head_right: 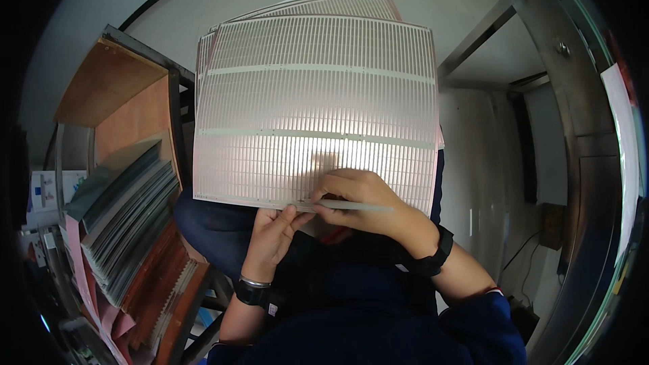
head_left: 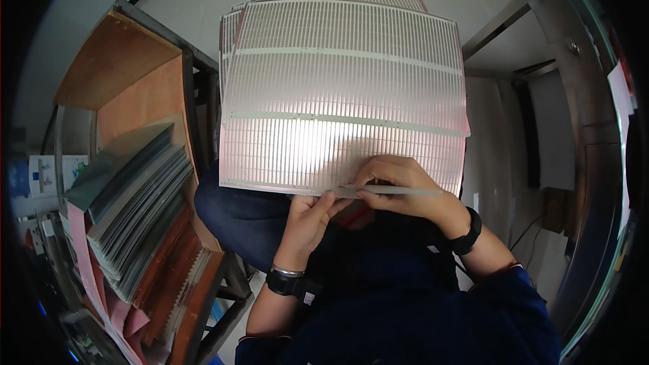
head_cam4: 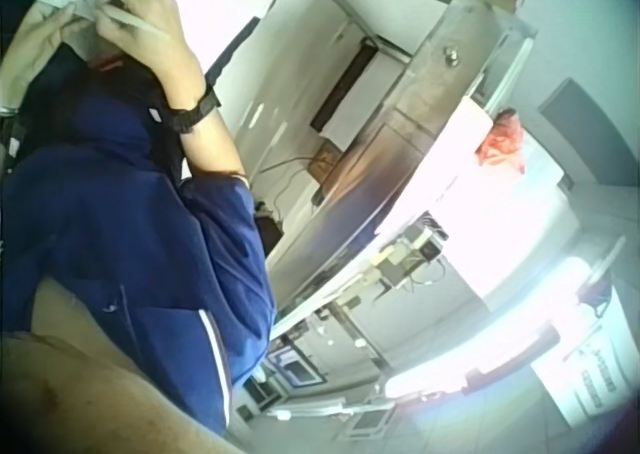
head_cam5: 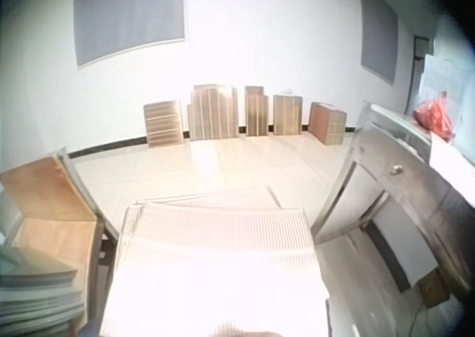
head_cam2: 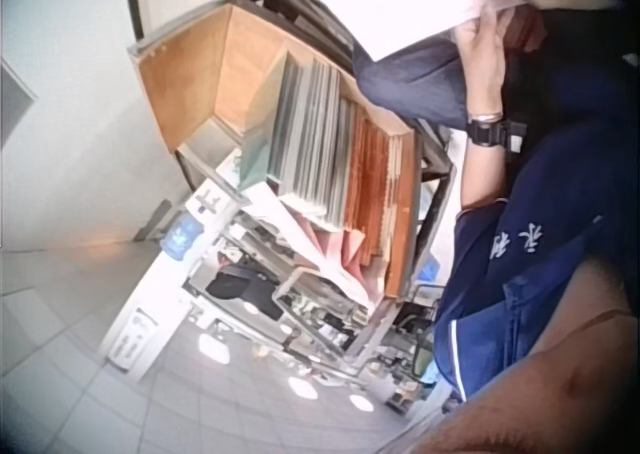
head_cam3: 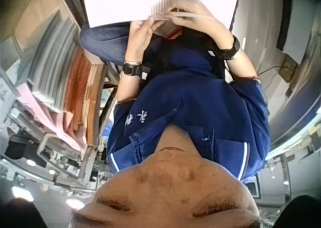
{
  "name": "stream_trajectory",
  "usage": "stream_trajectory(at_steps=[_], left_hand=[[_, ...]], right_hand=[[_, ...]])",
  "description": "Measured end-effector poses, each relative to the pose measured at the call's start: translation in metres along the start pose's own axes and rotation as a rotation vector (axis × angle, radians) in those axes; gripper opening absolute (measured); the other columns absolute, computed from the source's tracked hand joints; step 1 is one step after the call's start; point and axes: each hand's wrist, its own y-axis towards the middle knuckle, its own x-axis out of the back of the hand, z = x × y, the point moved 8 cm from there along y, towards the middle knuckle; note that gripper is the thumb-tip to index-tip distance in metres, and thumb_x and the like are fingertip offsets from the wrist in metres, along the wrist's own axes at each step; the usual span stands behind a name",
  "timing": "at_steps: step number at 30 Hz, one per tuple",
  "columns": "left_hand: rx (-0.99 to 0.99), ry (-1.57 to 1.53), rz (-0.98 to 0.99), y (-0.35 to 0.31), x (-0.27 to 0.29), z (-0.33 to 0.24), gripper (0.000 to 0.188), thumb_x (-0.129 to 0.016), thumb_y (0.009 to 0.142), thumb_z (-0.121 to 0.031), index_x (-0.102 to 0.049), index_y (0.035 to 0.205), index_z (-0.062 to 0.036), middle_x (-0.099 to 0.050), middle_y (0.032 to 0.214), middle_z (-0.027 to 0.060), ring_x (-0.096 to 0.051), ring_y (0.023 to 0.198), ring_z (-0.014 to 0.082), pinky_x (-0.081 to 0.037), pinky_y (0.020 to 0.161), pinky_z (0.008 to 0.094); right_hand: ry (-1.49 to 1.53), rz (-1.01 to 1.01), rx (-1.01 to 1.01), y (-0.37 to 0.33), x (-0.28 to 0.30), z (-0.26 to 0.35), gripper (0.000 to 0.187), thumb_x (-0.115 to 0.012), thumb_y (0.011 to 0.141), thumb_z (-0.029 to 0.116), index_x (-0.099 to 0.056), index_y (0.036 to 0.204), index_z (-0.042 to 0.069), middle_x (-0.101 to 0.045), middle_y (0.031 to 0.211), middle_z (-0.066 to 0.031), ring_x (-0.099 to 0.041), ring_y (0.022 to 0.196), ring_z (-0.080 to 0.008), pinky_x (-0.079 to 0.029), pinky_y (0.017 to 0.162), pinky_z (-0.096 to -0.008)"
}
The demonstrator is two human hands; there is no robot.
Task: Inspecting and marking patterns or guidelines on metal sheets using a pen or stylus.
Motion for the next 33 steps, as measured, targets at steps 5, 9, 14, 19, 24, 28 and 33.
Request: stream_trajectory(at_steps=[5,9,14,19,24,28,33], left_hand=[[0.031,0.020,0.016,0.001,0.004,0.004,0.030,-0.046,0.095,-0.006,-0.046,0.124,0.0030,-0.053,0.123,0.0161,-0.054,0.114,0.0263,-0.046,0.098,0.0421],[0.026,0.032,0.015,0.000,0.004,0.004,0.028,-0.046,0.095,-0.006,-0.048,0.122,0.0035,-0.056,0.121,0.0158,-0.055,0.113,0.0257,-0.046,0.097,0.0414],[0.034,0.050,-0.001,-0.001,0.004,0.003,0.028,-0.045,0.096,-0.006,-0.049,0.122,0.0033,-0.056,0.120,0.0155,-0.056,0.112,0.0253,-0.046,0.097,0.0412],[0.043,0.040,-0.022,0.000,0.005,0.005,0.027,-0.044,0.096,-0.005,-0.049,0.121,0.0029,-0.056,0.120,0.0151,-0.056,0.112,0.0251,-0.046,0.097,0.0414],[0.041,0.045,-0.012,0.000,0.006,0.004,0.027,-0.045,0.096,-0.006,-0.049,0.122,0.0023,-0.057,0.120,0.0149,-0.056,0.111,0.0247,-0.046,0.097,0.0415],[0.041,0.045,-0.014,0.000,0.006,0.003,0.028,-0.045,0.096,-0.006,-0.049,0.122,0.0025,-0.056,0.120,0.0147,-0.056,0.111,0.0247,-0.046,0.097,0.0416],[0.041,0.050,-0.013,-0.001,0.006,0.004,0.028,-0.046,0.096,-0.007,-0.049,0.122,0.0028,-0.056,0.121,0.0143,-0.055,0.112,0.0246,-0.046,0.098,0.0419]], right_hand=[[0.063,-0.068,-0.055,-0.002,-0.002,-0.008,0.012,-0.070,0.074,0.010,-0.062,0.082,0.005,-0.061,0.075,-0.0084,-0.061,0.067,-0.0239,-0.049,0.058,-0.0313],[0.083,-0.103,0.001,-0.003,0.000,-0.008,0.011,-0.070,0.074,0.009,-0.062,0.081,0.004,-0.062,0.076,-0.0079,-0.062,0.067,-0.0229,-0.050,0.060,-0.0307],[0.164,-0.156,-0.168,-0.005,0.004,-0.015,0.011,-0.070,0.076,0.008,-0.063,0.082,0.003,-0.063,0.077,-0.0080,-0.063,0.068,-0.0218,-0.051,0.060,-0.0296],[0.131,-0.117,-0.111,-0.004,0.006,-0.013,0.010,-0.070,0.076,0.003,-0.062,0.081,0.000,-0.065,0.084,-0.0097,-0.066,0.077,-0.0192,-0.052,0.067,-0.0262],[0.164,-0.121,-0.172,-0.005,0.008,-0.017,0.010,-0.070,0.076,0.004,-0.063,0.082,0.001,-0.066,0.085,-0.0098,-0.066,0.078,-0.0190,-0.052,0.068,-0.0265],[0.149,-0.122,-0.214,-0.003,0.009,-0.020,0.010,-0.070,0.076,0.004,-0.063,0.083,0.001,-0.066,0.084,-0.0095,-0.065,0.078,-0.0175,-0.051,0.068,-0.0256],[0.170,-0.129,-0.172,-0.003,0.010,-0.016,0.009,-0.070,0.077,0.004,-0.063,0.082,0.000,-0.065,0.082,-0.0086,-0.064,0.075,-0.0154,-0.050,0.065,-0.0247]])
